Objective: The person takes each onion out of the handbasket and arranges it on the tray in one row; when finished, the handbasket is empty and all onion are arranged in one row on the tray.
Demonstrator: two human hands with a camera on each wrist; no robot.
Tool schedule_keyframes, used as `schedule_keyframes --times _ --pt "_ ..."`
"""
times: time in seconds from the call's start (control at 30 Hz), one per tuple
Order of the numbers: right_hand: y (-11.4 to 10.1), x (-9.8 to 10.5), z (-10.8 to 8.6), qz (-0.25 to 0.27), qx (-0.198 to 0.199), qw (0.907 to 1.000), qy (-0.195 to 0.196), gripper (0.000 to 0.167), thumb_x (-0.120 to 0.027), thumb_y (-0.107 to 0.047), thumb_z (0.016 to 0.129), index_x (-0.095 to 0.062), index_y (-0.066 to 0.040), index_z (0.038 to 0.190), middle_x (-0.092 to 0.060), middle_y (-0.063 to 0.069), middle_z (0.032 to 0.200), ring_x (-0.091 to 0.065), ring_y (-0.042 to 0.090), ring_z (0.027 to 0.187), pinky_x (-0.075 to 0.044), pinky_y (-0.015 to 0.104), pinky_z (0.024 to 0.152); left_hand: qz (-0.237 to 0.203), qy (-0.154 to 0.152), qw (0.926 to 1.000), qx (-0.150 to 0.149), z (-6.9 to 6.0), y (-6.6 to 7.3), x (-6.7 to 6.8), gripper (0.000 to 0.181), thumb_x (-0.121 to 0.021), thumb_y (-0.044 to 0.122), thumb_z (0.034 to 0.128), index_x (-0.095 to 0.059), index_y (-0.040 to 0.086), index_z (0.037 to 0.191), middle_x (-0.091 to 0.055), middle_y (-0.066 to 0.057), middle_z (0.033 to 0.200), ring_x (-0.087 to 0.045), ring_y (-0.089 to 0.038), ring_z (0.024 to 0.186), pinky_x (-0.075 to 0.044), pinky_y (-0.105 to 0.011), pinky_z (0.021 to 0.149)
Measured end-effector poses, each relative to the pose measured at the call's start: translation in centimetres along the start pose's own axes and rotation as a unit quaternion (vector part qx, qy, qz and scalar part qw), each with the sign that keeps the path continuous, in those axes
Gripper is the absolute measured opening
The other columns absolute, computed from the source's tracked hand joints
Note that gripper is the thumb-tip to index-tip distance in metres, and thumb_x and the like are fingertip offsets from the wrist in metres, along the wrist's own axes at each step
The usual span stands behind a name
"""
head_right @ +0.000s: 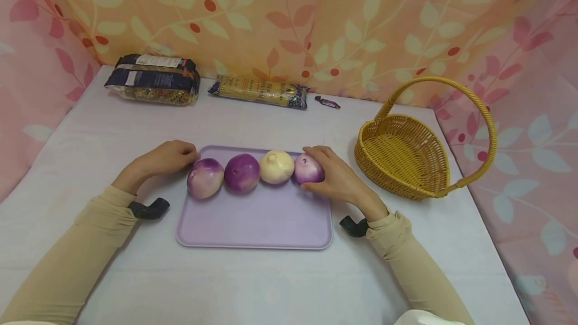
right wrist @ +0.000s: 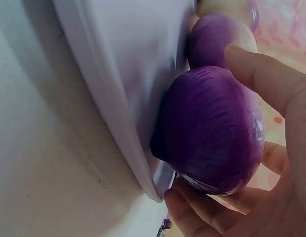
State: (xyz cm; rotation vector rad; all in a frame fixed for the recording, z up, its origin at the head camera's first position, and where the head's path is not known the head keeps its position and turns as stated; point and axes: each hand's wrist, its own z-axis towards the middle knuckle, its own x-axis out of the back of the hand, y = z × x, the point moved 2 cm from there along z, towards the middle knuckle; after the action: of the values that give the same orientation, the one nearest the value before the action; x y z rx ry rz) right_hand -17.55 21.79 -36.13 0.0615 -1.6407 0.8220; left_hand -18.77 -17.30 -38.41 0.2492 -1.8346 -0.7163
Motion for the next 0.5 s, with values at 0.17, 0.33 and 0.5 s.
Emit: schedule_keyframes --times 0.17,0.33,0.5 --pt "-0.04 0.07 0.09 -0.005 0.006 1.0 0.003 0.087 -0.084 -0.038 0.075 -0.041 -0.014 0.147 -0.042 0.015 0.145 -0.049 0.034 0.129 -0.042 0.053 0.106 0.003 0.0 1.0 0.0 0.0 0.06 -0.02 0.03 -0.046 0.017 0.0978 -0.053 0.009 0.07 -0.051 -0.002 0.065 -0.047 -0.017 0.066 -0.035 -0.029 0.063" --pt "-0.13 0.12 0.14 -0.007 0.007 0.9999 0.003 0.086 -0.084 -0.038 0.075 -0.042 -0.013 0.146 -0.042 0.016 0.146 -0.048 0.034 0.131 -0.041 0.053 0.107 0.001 -0.004 1.0 0.003 0.03 -0.08 -0.06 0.03 -0.046 0.017 0.0981 -0.054 0.009 0.07 -0.051 -0.002 0.065 -0.047 -0.017 0.066 -0.035 -0.029 0.063" --pt "-0.14 0.19 0.2 -0.008 0.01 0.9999 0.004 0.086 -0.084 -0.039 0.075 -0.043 -0.012 0.145 -0.042 0.015 0.146 -0.046 0.033 0.132 -0.039 0.052 0.108 0.0 -0.004 1.0 0.003 0.15 -0.19 -0.06 0.03 -0.046 0.017 0.098 -0.054 0.009 0.07 -0.052 -0.003 0.066 -0.047 -0.017 0.066 -0.035 -0.029 0.063"
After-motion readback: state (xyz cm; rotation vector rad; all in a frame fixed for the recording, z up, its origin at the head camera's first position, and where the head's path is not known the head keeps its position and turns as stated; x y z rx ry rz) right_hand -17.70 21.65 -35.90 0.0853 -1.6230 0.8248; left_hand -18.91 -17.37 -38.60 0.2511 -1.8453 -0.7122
